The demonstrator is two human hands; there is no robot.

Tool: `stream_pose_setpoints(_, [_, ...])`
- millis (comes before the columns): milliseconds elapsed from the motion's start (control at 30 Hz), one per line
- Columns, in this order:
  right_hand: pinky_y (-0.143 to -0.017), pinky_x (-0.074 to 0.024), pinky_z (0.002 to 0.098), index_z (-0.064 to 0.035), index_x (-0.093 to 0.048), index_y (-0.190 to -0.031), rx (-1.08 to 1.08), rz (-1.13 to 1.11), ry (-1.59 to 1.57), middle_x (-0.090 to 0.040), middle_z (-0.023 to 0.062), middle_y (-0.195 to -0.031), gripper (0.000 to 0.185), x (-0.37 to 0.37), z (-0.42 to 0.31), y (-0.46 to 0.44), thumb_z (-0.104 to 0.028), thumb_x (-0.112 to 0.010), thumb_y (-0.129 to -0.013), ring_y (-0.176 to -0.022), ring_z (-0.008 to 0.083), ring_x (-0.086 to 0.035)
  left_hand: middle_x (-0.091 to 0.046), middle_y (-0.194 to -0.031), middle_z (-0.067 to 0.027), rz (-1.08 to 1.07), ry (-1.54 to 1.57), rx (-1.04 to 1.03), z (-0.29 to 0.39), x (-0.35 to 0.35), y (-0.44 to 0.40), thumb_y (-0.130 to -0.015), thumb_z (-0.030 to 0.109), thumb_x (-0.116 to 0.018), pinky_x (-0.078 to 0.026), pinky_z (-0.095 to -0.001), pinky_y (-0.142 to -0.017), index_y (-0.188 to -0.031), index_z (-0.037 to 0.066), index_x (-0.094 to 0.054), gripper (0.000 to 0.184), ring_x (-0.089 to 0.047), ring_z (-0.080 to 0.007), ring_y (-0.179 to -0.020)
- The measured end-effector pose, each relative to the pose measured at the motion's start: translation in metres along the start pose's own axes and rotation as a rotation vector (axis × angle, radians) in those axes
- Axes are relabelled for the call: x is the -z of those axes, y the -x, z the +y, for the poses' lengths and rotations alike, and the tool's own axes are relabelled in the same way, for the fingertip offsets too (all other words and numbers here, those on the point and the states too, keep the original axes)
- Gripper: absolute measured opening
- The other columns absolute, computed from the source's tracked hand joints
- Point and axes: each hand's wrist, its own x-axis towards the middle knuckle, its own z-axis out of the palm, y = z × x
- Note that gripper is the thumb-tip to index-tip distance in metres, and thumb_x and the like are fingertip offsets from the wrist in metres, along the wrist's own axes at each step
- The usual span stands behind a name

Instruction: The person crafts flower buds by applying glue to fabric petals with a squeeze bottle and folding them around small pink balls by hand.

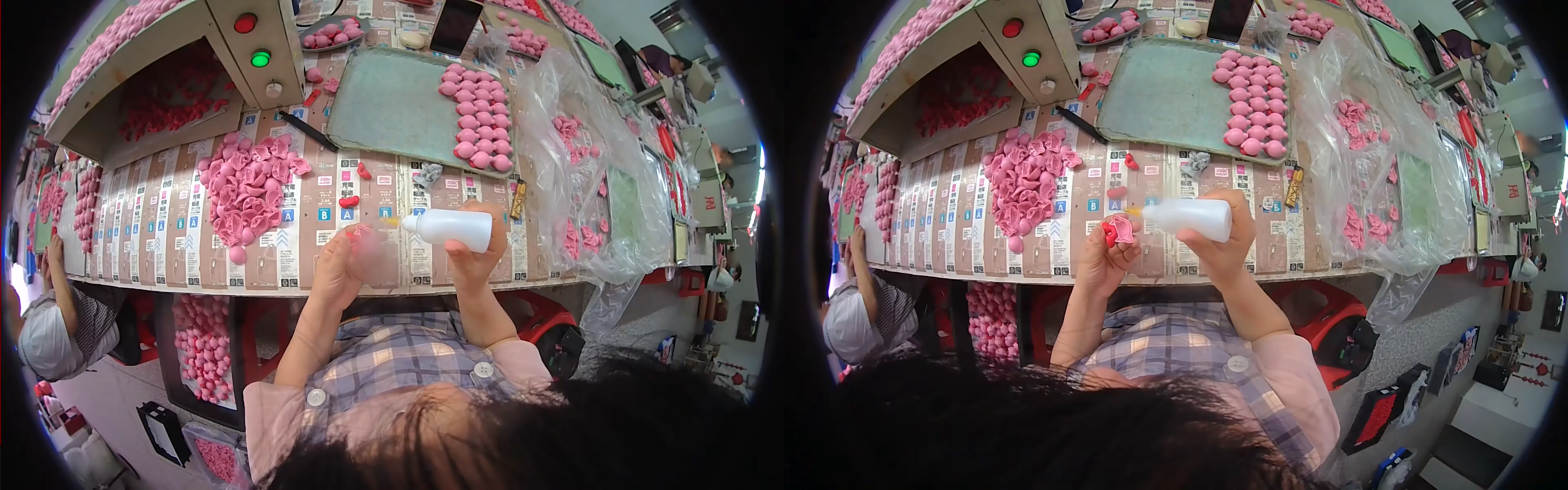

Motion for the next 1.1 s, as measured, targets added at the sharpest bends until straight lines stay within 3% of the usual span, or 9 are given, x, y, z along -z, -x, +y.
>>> stream_pose_setpoints(233, [-0.059,-0.0409,0.0248,0.0003,-0.050,-0.089,0.021,-0.018,-0.010,-0.052,0.0074,-0.080,0.042,-0.0043,0.0066,0.0050,-0.028,-0.073,-0.068,-0.067,0.0152,-0.050,-0.057,-0.102,-0.0098,-0.005,-0.014,0.015,0.0000,-0.0041,0.0003,-0.085,0.039,-0.050,-0.045,-0.0323,-0.082,-0.107,0.001,-0.049,0.044,-0.055,-0.0176,-0.093])
stream_pose_setpoints(433, [-0.057,-0.0416,0.0273,0.0004,-0.051,-0.089,0.059,-0.066,0.114,-0.053,0.0095,-0.077,0.041,-0.0020,0.0068,0.0052,-0.026,-0.073,-0.067,-0.064,0.0183,-0.052,-0.057,-0.100,-0.0090,0.012,-0.003,-0.012,-0.0013,-0.0056,0.0002,-0.086,0.030,-0.052,-0.045,-0.0313,-0.081,-0.102,0.002,-0.052,0.033,-0.055,-0.0178,-0.093])
stream_pose_setpoints(533, [-0.057,-0.0419,0.0280,0.0002,-0.051,-0.089,0.074,-0.079,0.167,-0.053,0.0100,-0.076,0.041,-0.0031,0.0070,0.0059,-0.024,-0.074,-0.065,-0.064,0.0197,-0.052,-0.058,-0.099,-0.0148,0.027,-0.037,-0.056,-0.0039,-0.0071,-0.0013,-0.085,0.032,-0.052,-0.051,-0.0300,-0.075,-0.110,0.000,-0.044,0.042,-0.061,-0.0194,-0.082])
stream_pose_setpoints(933, [-0.054,-0.0411,0.0287,-0.0004,-0.050,-0.089,0.105,-0.116,0.191,-0.053,0.0103,-0.074,0.041,-0.0056,0.0049,0.0039,-0.021,-0.075,-0.064,-0.060,0.0212,-0.052,-0.058,-0.098,-0.0129,0.010,-0.091,-0.049,-0.0003,-0.0064,0.0010,-0.085,0.030,-0.053,-0.052,-0.0293,-0.074,-0.108,0.001,-0.046,0.038,-0.060,-0.0188,-0.085])
stream_pose_setpoints(1100, [-0.052,-0.0406,0.0292,-0.0003,-0.051,-0.086,0.109,-0.126,0.183,-0.053,0.0105,-0.073,0.039,-0.0058,0.0047,0.0045,-0.021,-0.075,-0.064,-0.059,0.0225,-0.051,-0.058,-0.098,-0.0090,-0.001,-0.281,-0.174,0.0000,-0.0055,0.0008,-0.083,0.026,-0.056,-0.048,-0.0283,-0.076,-0.109,0.000,-0.048,0.038,-0.058,-0.0161,-0.088])
